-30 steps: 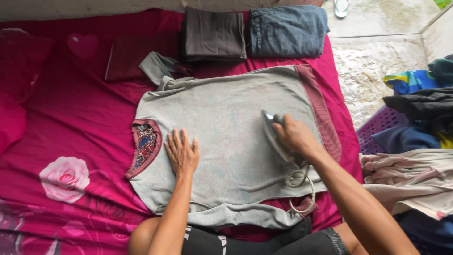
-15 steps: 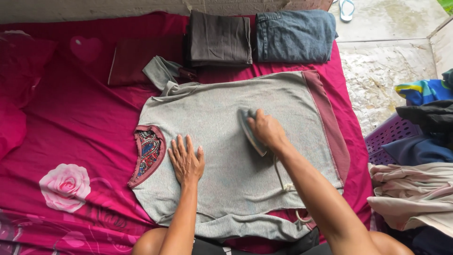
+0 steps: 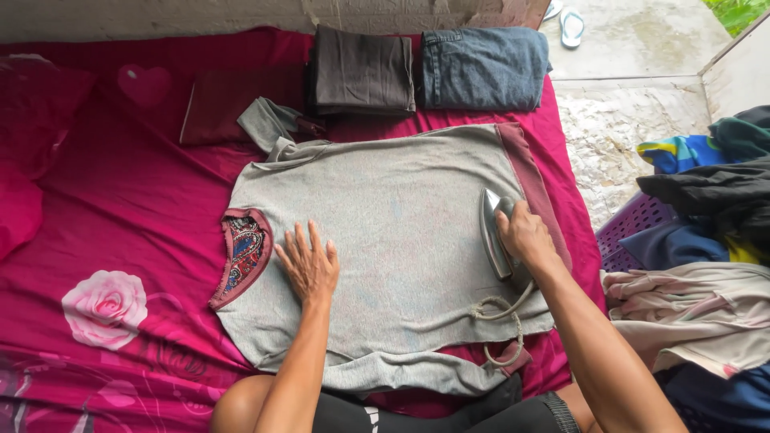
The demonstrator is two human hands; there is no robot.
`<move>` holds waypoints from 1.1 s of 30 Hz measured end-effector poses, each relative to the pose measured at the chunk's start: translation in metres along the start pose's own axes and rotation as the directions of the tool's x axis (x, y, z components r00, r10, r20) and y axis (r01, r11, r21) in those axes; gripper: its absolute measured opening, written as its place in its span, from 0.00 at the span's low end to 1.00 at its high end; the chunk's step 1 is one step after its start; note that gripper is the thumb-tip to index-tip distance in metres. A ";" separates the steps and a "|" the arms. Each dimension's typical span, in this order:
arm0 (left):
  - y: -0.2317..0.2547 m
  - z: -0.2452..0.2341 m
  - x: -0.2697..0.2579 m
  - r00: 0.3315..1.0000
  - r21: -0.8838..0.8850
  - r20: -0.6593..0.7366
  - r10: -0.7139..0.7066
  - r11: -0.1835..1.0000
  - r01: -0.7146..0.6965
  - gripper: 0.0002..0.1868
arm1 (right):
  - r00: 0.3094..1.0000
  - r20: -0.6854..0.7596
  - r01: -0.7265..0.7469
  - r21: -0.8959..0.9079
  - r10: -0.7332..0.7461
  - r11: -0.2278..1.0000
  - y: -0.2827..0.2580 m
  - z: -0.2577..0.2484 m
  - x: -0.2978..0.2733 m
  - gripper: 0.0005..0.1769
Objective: The person irons a grey t-shirt laid out on a bed. They use an electric iron in their right hand to smooth the fabric while holding the shirt in place with their left hand. The person moves the iron back and forth across the shirt's surface.
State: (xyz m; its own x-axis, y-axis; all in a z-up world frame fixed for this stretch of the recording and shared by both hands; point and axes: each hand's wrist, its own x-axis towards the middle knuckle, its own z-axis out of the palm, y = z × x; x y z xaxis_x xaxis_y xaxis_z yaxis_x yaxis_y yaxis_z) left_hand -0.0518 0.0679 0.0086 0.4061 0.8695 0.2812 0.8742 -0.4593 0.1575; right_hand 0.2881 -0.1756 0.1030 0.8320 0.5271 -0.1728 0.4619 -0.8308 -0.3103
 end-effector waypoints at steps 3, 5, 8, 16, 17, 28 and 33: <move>0.025 -0.008 -0.011 0.999 -0.166 0.020 0.034 0.986 -0.031 0.35 | 0.998 0.016 0.054 -0.028 -0.054 0.998 -0.016 -0.007 -0.014 0.29; 0.041 -0.001 -0.023 0.997 -0.186 0.056 0.054 0.982 -0.043 0.36 | 0.994 0.022 0.107 -0.032 -0.106 0.994 -0.049 -0.019 -0.043 0.27; 0.053 0.000 -0.037 0.991 -0.139 0.111 0.074 0.989 -0.059 0.36 | 0.972 0.071 0.224 -0.014 -0.222 0.974 -0.090 -0.021 -0.077 0.22; 0.053 -0.007 -0.039 0.988 -0.086 0.132 0.078 0.994 -0.067 0.35 | 0.940 0.099 0.325 0.018 -0.325 0.945 -0.124 0.002 -0.062 0.21; 0.053 -0.007 -0.039 0.989 -0.081 0.122 0.079 0.994 -0.069 0.35 | 0.950 0.066 0.302 0.049 -0.305 0.952 -0.121 0.002 -0.054 0.20; 0.054 0.000 -0.040 0.994 -0.064 0.068 0.091 0.994 -0.087 0.34 | 0.991 -0.013 0.132 0.082 -0.131 0.988 -0.058 0.026 -0.008 0.25; 0.050 0.008 -0.039 0.993 -0.105 -0.028 0.111 0.988 -0.113 0.34 | 0.982 0.007 0.185 0.074 -0.186 0.980 -0.044 0.030 -0.041 0.24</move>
State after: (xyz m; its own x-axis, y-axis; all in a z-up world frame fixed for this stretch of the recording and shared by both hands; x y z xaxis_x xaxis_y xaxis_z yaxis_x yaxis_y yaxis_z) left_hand -0.0218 0.0130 -0.0022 0.4928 0.8077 0.3237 0.7898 -0.5713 0.2232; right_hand 0.2244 -0.1558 0.0957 0.7293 0.6740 -0.1181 0.5841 -0.7031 -0.4056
